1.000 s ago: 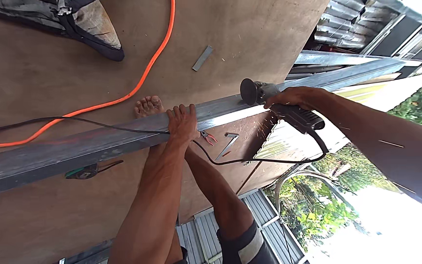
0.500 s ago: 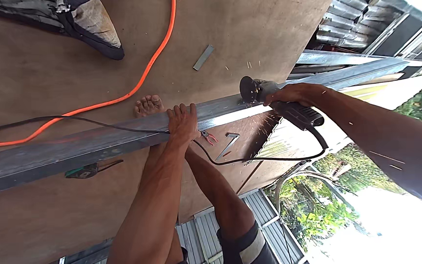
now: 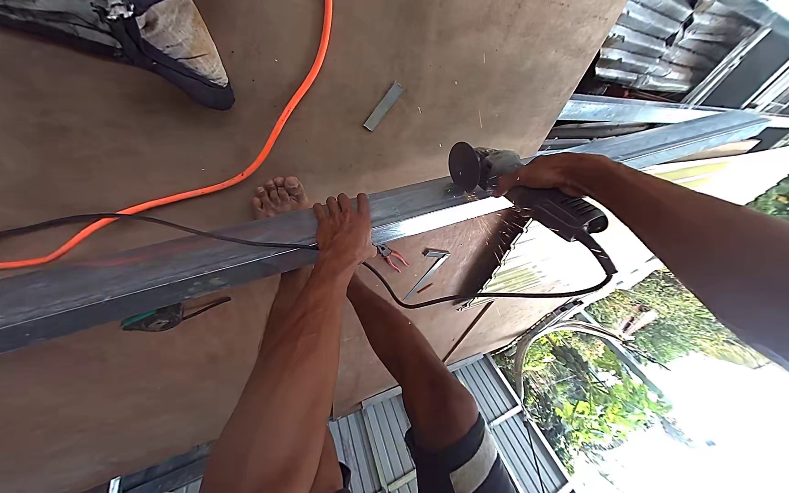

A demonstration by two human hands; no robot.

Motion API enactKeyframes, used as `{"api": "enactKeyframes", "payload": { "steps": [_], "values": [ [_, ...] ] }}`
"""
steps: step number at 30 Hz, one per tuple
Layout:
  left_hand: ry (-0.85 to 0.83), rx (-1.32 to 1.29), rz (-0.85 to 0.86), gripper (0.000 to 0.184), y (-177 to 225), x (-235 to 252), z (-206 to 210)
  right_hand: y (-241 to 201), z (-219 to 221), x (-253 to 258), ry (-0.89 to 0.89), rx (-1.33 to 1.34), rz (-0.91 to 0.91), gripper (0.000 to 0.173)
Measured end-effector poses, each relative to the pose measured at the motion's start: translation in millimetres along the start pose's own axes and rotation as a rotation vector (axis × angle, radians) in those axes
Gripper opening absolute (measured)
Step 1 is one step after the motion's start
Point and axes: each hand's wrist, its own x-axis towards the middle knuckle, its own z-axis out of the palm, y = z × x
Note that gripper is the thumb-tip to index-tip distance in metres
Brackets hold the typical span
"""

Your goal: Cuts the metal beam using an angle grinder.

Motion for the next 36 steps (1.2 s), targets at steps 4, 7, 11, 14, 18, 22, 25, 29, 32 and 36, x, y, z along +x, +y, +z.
{"api": "enactKeyframes", "payload": {
  "steps": [4,7,11,14,18,22,25,29,32,36],
  "values": [
    [-0.006,0.006,-0.005,0.110,0.7,-0.3,0.5,-3.4,1.7,-2.9,0.018,-0.008,0.001,0.036],
    [-0.008,0.015,-0.008,0.110,0.3,0.7,1.0,-4.1,1.1,-1.9,0.028,0.002,0.008,0.037],
    [-0.016,0.022,-0.007,0.110,0.9,0.8,0.1,-4.3,1.4,-3.1,0.001,0.010,0.014,0.037],
    [-0.011,0.023,-0.008,0.110,1.2,1.1,0.7,-3.4,0.2,0.2,-0.015,0.019,0.020,0.038],
    [-0.025,0.019,-0.009,0.110,1.0,1.0,-1.2,-5.1,1.4,3.2,-0.019,0.045,0.024,0.035],
    [-0.003,0.012,-0.008,0.110,-0.1,2.6,0.7,-7.7,1.6,5.4,0.014,0.056,0.025,0.036],
    [-0.004,0.011,-0.008,0.111,0.9,2.2,0.9,-8.2,1.3,8.0,0.011,0.036,0.027,0.035],
    [-0.009,0.001,-0.008,0.112,0.5,1.4,0.1,-13.0,1.4,7.3,0.004,0.027,0.032,0.036],
    [0.004,0.008,-0.005,0.111,0.6,1.2,1.1,-7.9,-2.0,21.4,-0.007,0.023,0.016,0.039],
    [0.004,0.010,-0.007,0.109,0.2,0.8,1.5,-9.8,0.6,18.8,0.001,0.026,0.021,0.037]
  ]
}}
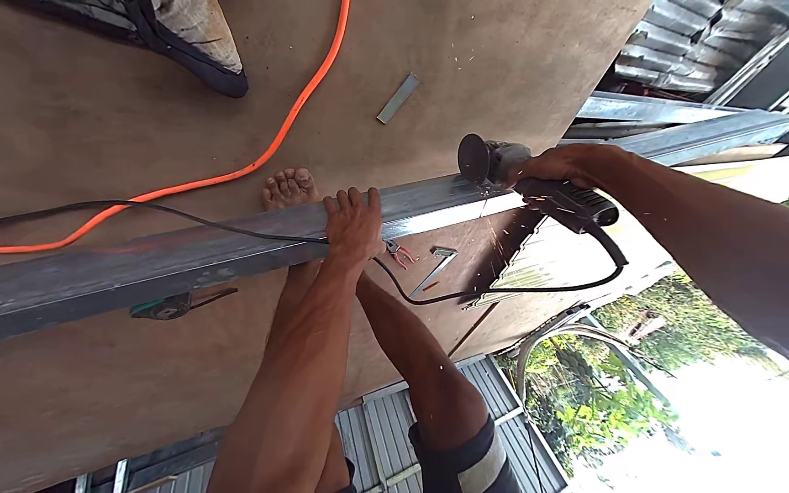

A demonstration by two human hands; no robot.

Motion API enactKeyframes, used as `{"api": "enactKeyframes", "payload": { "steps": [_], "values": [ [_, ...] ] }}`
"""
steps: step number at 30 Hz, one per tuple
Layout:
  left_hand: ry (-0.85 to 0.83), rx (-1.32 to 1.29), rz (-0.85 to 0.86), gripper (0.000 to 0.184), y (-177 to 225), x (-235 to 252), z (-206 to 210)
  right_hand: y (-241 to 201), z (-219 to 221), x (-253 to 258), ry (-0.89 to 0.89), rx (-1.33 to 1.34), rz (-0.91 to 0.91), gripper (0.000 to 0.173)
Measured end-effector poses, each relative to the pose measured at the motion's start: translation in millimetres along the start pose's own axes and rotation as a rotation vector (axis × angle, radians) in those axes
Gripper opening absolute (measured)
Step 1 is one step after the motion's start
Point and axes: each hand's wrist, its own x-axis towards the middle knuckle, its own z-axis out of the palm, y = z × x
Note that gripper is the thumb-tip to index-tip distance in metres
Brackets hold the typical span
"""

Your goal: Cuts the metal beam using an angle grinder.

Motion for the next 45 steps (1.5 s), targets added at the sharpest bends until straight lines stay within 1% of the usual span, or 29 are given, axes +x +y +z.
{"api": "enactKeyframes", "payload": {
  "steps": [6,8,11,16,20,22,24,26,28,31,34,38,40,41,43,45],
  "values": [
    [-0.009,0.008,0.005,0.111,0.7,-1.1,1.3,-1.5,1.6,-3.0,0.025,0.000,0.010,0.039],
    [-0.006,0.009,0.001,0.112,0.8,-1.2,0.8,-3.3,3.0,-4.2,0.024,0.001,0.007,0.037],
    [-0.010,0.008,0.001,0.113,0.7,-2.0,-0.5,-10.0,4.2,-6.1,0.051,-0.016,0.029,0.040],
    [-0.004,0.019,0.006,0.112,0.5,-3.2,1.8,-12.3,6.6,-5.7,0.059,-0.028,0.005,0.040],
    [0.004,0.006,0.013,0.111,-0.2,-3.2,1.9,-6.7,8.8,-3.2,0.053,-0.017,-0.011,0.038],
    [0.006,0.006,0.015,0.111,0.2,-4.1,2.7,-0.7,8.5,-1.1,0.032,-0.005,-0.025,0.040],
    [0.003,0.009,0.010,0.112,-0.1,-3.8,0.9,8.9,6.7,-1.9,0.062,0.083,-0.049,0.043],
    [0.002,0.016,0.006,0.111,-0.1,-2.2,0.0,26.8,3.1,-6.8,0.048,0.253,-0.109,0.040],
    [0.008,0.031,0.013,0.110,0.0,-2.0,0.0,53.8,-0.3,-13.2,-0.002,0.459,-0.186,0.037],
    [0.009,0.037,0.024,0.112,0.3,-1.0,-2.6,106.5,0.3,-29.1,-0.059,0.703,-0.324,0.032],
    [0.050,0.028,0.038,0.111,-3.0,4.4,0.1,166.6,18.3,-39.6,-0.116,0.980,-0.432,0.031],
    [0.079,0.041,0.051,0.111,-5.9,11.1,3.5,248.6,76.5,-33.1,-0.204,1.382,-0.542,0.041],
    [0.077,0.039,0.051,0.111,-8.0,14.7,3.8,281.7,111.3,-23.2,-0.260,1.546,-0.574,0.041],
    [0.080,0.028,0.058,0.109,-10.0,16.7,5.0,295.8,129.5,-18.2,-0.291,1.624,-0.572,0.040],
    [0.070,-0.010,0.074,0.101,-6.0,18.4,-0.6,319.2,165.5,-5.1,-0.350,1.748,-0.582,0.038],
    [0.041,-0.037,0.045,0.096,0.0,20.5,-5.7,334.8,201.0,9.5,-0.387,1.846,-0.581,0.037]
  ]
}}
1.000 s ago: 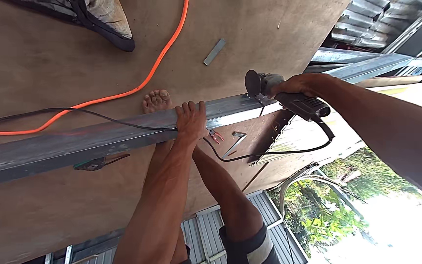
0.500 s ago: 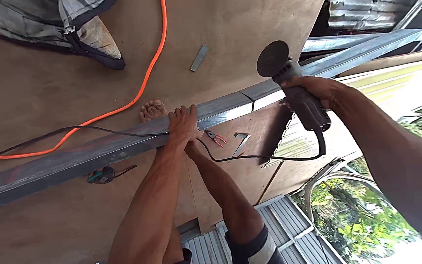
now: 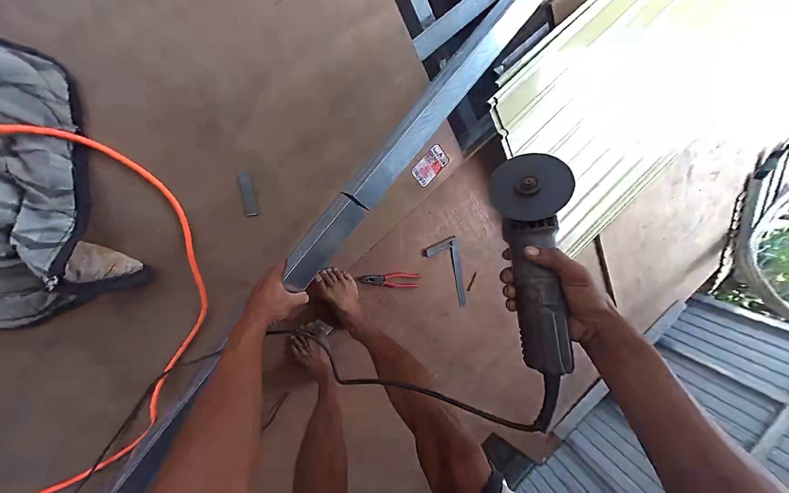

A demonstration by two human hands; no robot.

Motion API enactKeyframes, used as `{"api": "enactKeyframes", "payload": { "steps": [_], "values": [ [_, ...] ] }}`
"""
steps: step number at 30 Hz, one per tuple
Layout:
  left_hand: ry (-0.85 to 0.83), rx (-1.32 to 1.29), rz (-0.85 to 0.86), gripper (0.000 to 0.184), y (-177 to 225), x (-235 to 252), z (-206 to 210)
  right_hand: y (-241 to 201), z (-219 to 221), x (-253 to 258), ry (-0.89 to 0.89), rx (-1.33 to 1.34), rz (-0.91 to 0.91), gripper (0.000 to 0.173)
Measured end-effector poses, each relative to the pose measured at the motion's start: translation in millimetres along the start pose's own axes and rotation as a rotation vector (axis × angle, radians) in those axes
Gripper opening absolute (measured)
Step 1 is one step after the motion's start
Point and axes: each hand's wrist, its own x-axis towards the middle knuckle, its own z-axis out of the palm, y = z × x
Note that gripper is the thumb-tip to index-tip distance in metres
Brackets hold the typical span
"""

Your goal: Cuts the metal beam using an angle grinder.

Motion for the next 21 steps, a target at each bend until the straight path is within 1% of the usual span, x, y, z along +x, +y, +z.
{"api": "enactKeyframes", "payload": {
  "steps": [3,6,9,11,13,15,16,17,18,19,20,21],
  "values": [
    [-0.011,0.003,-0.066,0.086,7.0,-0.2,0.4,44.0,-37.1,-3.9,-0.003,0.143,0.006,0.043],
    [0.012,0.103,-0.077,0.090,3.7,2.3,1.7,80.2,-62.4,-5.4,0.001,0.257,-0.009,0.046],
    [0.021,0.155,-0.105,0.082,10.2,-0.9,3.3,113.3,-83.7,-4.7,-0.017,0.343,-0.030,0.052],
    [0.021,0.168,-0.114,0.079,11.3,-0.4,4.2,130.8,-95.1,-1.8,-0.014,0.379,-0.038,0.053],
    [0.026,0.181,-0.149,0.077,16.6,-0.6,5.1,143.6,-103.8,2.6,-0.006,0.403,-0.047,0.049],
    [0.104,0.249,-0.162,0.076,16.8,-8.7,10.1,156.7,-108.3,5.7,-0.001,0.423,-0.050,0.046],
    [0.186,0.311,-0.152,0.081,21.5,-15.8,13.8,161.1,-108.1,8.1,-0.002,0.443,-0.057,0.044],
    [0.283,0.383,-0.125,0.090,28.6,-27.0,20.3,165.5,-106.8,9.4,-0.005,0.471,-0.062,0.043],
    [0.380,0.428,-0.066,0.094,40.6,-44.5,31.4,169.5,-104.6,8.6,-0.003,0.502,-0.062,0.040],
    [0.441,0.437,0.036,0.093,56.2,-66.8,45.7,172.7,-101.4,6.9,-0.003,0.531,-0.059,0.038],
    [0.444,0.428,0.169,0.088,72.9,-90.3,61.4,175.3,-96.9,6.6,-0.011,0.554,-0.061,0.036],
    [0.371,0.407,0.290,0.079,90.4,-115.0,78.3,177.5,-91.5,6.8,-0.026,0.575,-0.068,0.035]
  ]
}}
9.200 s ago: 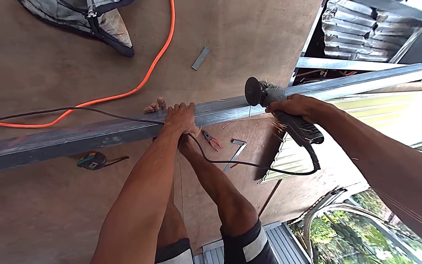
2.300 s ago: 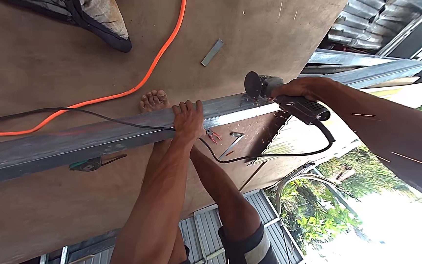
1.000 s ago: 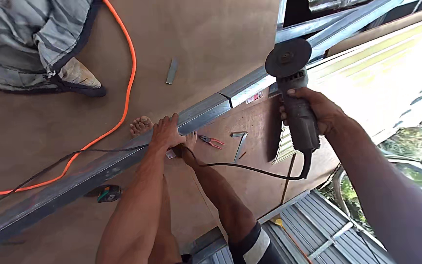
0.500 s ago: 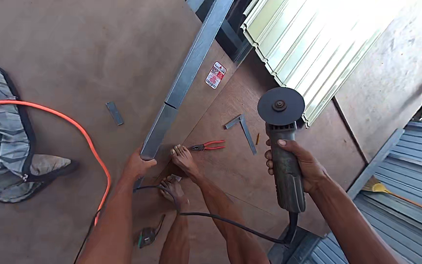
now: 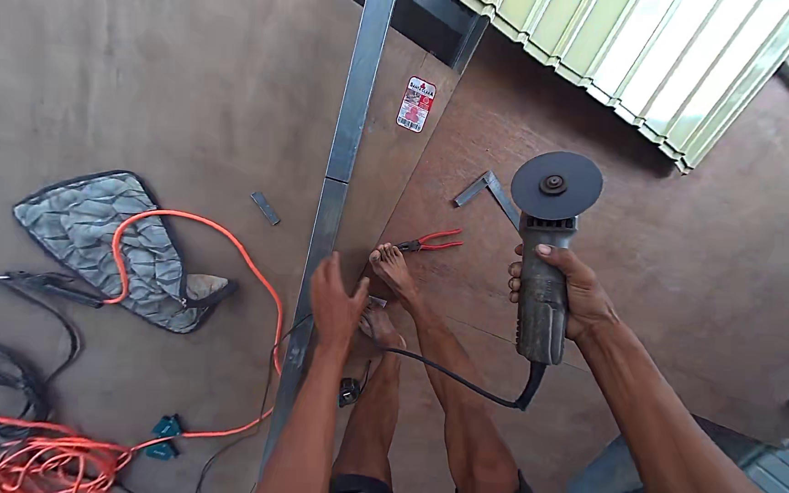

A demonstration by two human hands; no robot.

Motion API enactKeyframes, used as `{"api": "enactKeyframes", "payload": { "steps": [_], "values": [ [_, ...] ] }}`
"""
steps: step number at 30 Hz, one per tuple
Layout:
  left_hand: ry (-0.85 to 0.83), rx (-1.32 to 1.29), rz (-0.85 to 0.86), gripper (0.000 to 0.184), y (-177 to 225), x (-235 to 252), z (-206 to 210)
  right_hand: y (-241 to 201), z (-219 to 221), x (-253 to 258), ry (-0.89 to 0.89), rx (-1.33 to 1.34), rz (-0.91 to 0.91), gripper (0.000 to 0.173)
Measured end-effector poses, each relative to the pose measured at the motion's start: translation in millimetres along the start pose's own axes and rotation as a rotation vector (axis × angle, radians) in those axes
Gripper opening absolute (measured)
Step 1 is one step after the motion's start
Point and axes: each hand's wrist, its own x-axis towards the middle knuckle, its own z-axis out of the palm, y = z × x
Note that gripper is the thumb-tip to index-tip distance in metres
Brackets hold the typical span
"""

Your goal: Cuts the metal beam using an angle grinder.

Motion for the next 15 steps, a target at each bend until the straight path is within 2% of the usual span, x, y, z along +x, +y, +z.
{"api": "enactKeyframes", "payload": {
  "steps": [2,3,5,7,11,15],
  "values": [
    [-0.230,-0.151,0.213,0.069,54.6,-47.2,-0.9,11.3,5.4,-4.5,-0.039,0.041,-0.007,0.036],
    [-0.333,-0.235,0.324,0.071,77.9,-67.1,-1.0,16.4,7.8,-6.6,-0.057,0.061,-0.013,0.036],
    [-0.401,-0.389,0.517,0.076,111.8,-96.8,0.5,25.3,12.8,-12.0,-0.096,0.098,-0.028,0.036],
    [-0.377,-0.499,0.593,0.078,131.3,-115.7,2.4,33.1,17.2,-18.2,-0.123,0.117,-0.038,0.037],
    [-0.221,-0.552,0.542,0.066,144.4,-146.9,5.7,44.7,16.1,-37.4,-0.131,0.149,-0.027,0.036],
    [-0.139,-0.547,0.550,0.062,145.6,-167.3,17.1,52.4,5.6,-41.0,-0.193,0.159,-0.014,0.041]
  ]
}}
